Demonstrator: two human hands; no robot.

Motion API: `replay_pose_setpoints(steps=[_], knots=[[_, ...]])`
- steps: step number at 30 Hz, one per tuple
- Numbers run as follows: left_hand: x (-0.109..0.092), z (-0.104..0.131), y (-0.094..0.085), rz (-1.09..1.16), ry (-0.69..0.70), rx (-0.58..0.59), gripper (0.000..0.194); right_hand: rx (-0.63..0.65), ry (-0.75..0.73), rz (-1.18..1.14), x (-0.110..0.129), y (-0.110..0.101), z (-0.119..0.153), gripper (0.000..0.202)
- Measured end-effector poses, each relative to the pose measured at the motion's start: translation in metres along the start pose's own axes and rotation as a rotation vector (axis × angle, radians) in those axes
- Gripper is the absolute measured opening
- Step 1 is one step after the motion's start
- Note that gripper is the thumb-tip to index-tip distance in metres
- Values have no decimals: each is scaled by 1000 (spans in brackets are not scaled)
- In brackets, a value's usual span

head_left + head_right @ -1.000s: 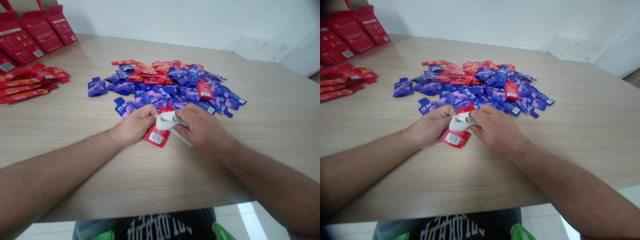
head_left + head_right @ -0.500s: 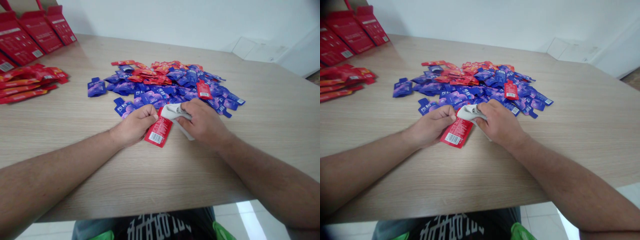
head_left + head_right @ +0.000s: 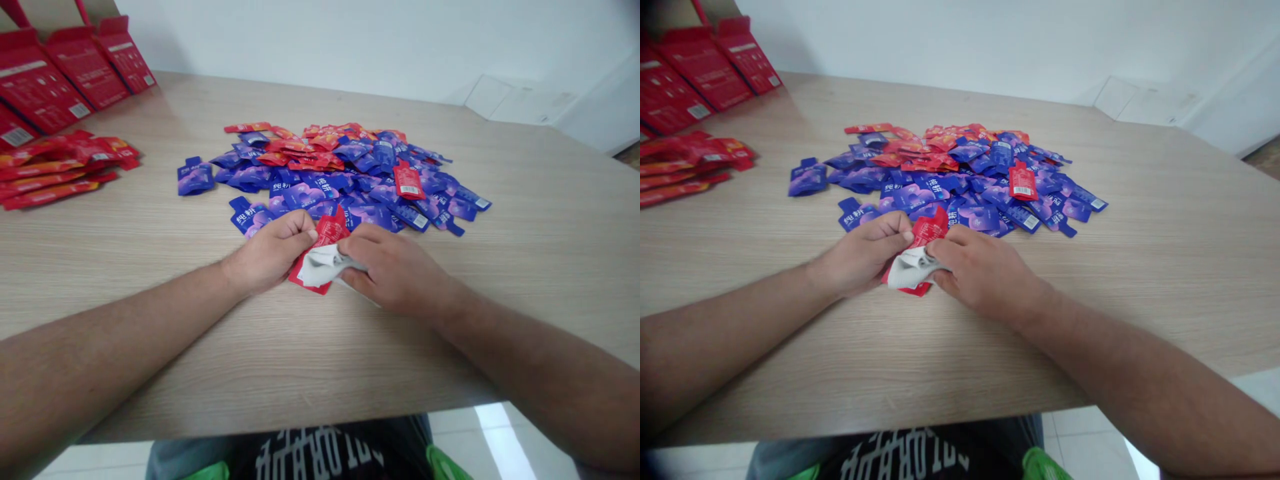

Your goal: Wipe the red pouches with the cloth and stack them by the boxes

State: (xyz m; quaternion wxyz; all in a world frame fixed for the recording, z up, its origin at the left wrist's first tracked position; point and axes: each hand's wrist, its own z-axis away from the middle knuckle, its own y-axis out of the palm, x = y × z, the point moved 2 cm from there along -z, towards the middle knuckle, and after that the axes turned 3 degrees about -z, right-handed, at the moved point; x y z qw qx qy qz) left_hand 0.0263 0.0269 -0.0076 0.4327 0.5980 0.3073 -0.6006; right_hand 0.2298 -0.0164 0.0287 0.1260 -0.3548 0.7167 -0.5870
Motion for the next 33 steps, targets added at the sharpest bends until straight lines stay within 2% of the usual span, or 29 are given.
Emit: replay_pose_setpoints(steps=[5, 11, 16, 22, 26, 28, 31, 33], knots=[[-1, 0, 0, -30, 8, -5, 20, -190, 160, 85, -17, -6, -3, 16], [1, 0, 0, -9, -1, 4, 20, -52, 25, 26, -3, -2, 0, 17], [-1, 0, 1, -21, 10, -10, 18, -168, 173, 96, -12, -5, -1, 19], [0, 0, 0, -6, 10, 6, 17, 34, -1, 27, 5, 0, 2, 17], [0, 0, 0, -25, 4, -19, 20, -108, 141, 95, -5, -5, 1, 20], [-1, 1, 1, -26, 0, -33, 20, -121, 147, 95, -2, -5, 1, 20], [-2, 1, 1, -41, 17, -35, 19, 32, -9, 34, 16, 0, 3, 16], [-1, 0, 1, -55, 25, -25, 17, 85, -44, 39, 21, 1, 4, 14]])
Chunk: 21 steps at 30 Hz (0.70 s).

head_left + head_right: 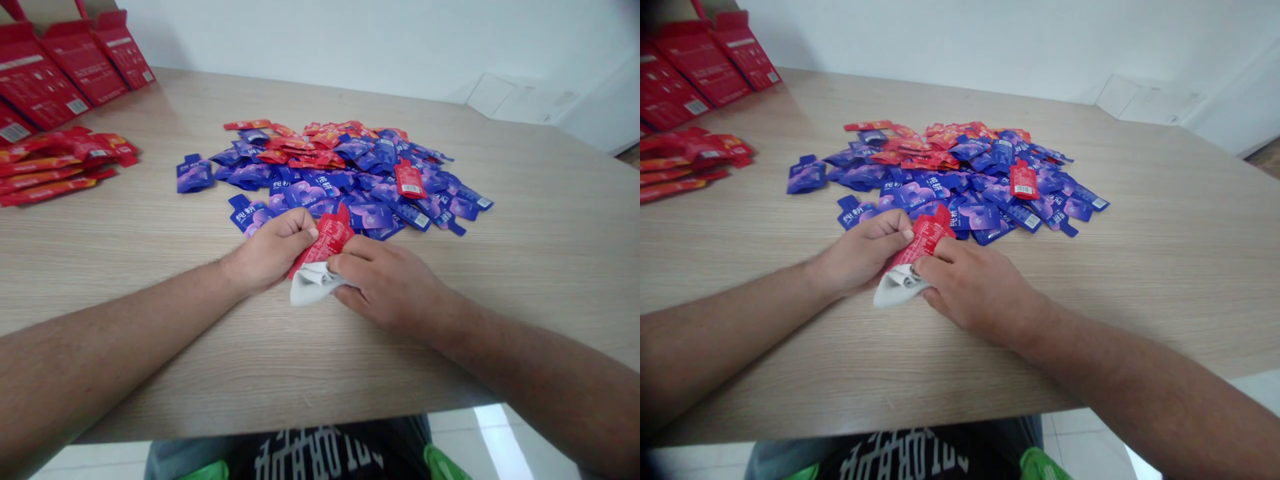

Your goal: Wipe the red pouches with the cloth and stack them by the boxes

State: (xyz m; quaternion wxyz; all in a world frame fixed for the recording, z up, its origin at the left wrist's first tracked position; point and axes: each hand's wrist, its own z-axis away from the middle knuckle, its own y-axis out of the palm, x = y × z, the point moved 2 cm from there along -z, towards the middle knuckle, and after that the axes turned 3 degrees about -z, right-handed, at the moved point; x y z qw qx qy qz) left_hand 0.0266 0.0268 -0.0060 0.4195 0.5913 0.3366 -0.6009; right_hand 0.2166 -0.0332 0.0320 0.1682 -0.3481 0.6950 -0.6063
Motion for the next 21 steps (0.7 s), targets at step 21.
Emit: replay_pose_setpoints(steps=[21], knots=[[0, 0, 0, 3, 7, -8, 16, -29, 7, 24, -5, -1, 0, 16]])
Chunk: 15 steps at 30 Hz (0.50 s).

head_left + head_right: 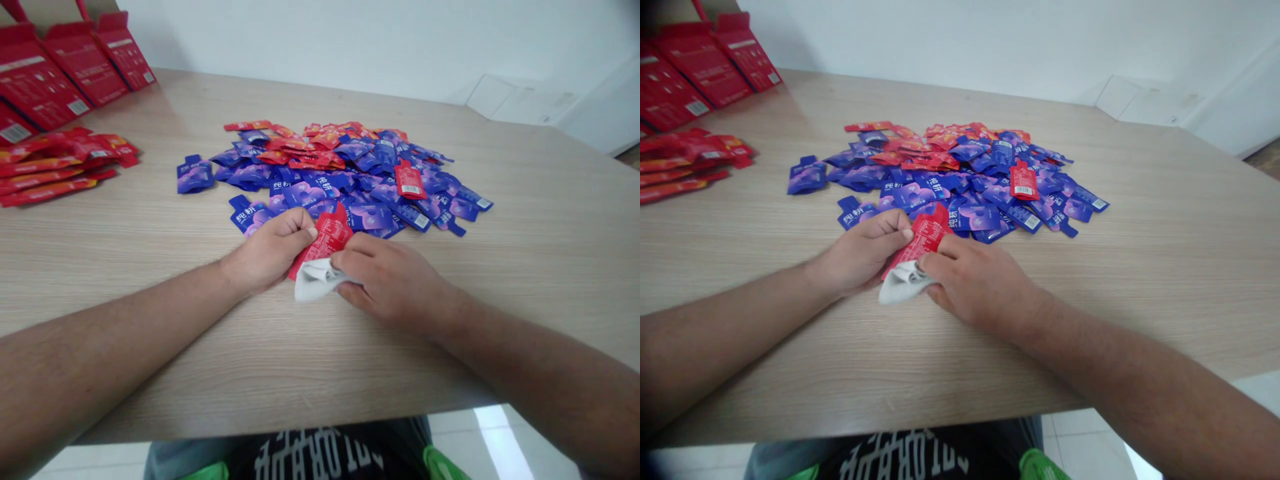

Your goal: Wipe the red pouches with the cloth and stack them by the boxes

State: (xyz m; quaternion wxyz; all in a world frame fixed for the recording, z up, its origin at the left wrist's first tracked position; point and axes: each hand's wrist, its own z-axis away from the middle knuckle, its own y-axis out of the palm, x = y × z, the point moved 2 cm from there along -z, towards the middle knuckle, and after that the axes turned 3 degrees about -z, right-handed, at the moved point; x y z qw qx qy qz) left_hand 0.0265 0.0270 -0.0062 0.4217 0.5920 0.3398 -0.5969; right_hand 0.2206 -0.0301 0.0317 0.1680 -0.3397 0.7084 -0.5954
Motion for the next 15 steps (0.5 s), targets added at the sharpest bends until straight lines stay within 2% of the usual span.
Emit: replay_pose_setpoints(steps=[2, 6, 8, 12, 15], knots=[[0, 0, 0, -18, 8, 4, 16, 4, 8, 2, -2, 0, 0, 15], [0, -1, 0, 6, -19, -7, 16, -147, 175, 50, -18, -5, -2, 21], [1, -1, 0, 14, -17, -9, 16, -132, 159, 34, -17, -4, -1, 21], [2, -1, -2, -34, 7, 16, 17, 1, 15, -21, -5, 0, -1, 16], [3, -1, -2, -36, 2, 17, 18, -89, 117, 21, -14, -3, -1, 17]])
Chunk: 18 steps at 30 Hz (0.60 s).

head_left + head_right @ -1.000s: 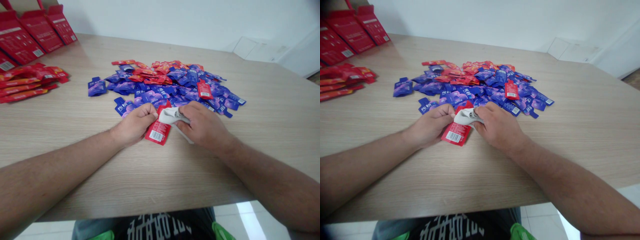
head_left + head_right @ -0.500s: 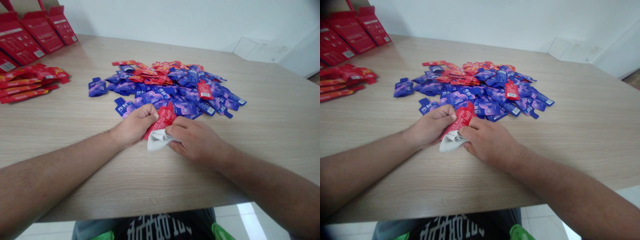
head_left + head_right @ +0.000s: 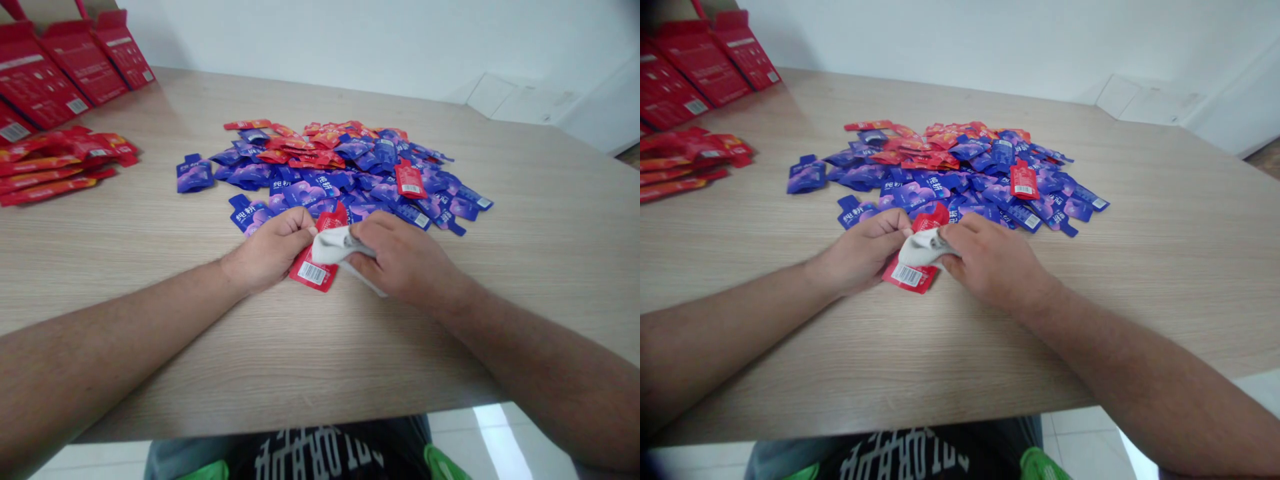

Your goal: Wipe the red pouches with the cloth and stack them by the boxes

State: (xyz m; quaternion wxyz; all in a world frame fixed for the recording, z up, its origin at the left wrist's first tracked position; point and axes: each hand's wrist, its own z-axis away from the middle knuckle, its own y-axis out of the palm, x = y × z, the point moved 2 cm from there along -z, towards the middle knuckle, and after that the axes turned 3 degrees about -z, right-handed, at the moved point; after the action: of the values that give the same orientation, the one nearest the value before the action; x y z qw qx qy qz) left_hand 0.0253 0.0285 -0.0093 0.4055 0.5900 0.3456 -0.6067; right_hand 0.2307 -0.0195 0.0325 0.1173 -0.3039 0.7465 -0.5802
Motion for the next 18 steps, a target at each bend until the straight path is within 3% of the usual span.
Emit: replay_pose_setpoints(steps=[3, 8, 14, 18], knots=[[0, 0, 0, 21, -15, -17, 19, -85, 84, 32, -7, -2, -1, 21], [0, 1, 0, 9, -6, 1, 18, 84, -69, -26, 7, 2, 2, 18], [0, 1, 0, 27, -13, -7, 20, -69, 105, 39, -8, -3, -2, 18], [-1, 1, -1, 6, -9, -3, 18, 83, -40, -30, 6, 1, 0, 16]])
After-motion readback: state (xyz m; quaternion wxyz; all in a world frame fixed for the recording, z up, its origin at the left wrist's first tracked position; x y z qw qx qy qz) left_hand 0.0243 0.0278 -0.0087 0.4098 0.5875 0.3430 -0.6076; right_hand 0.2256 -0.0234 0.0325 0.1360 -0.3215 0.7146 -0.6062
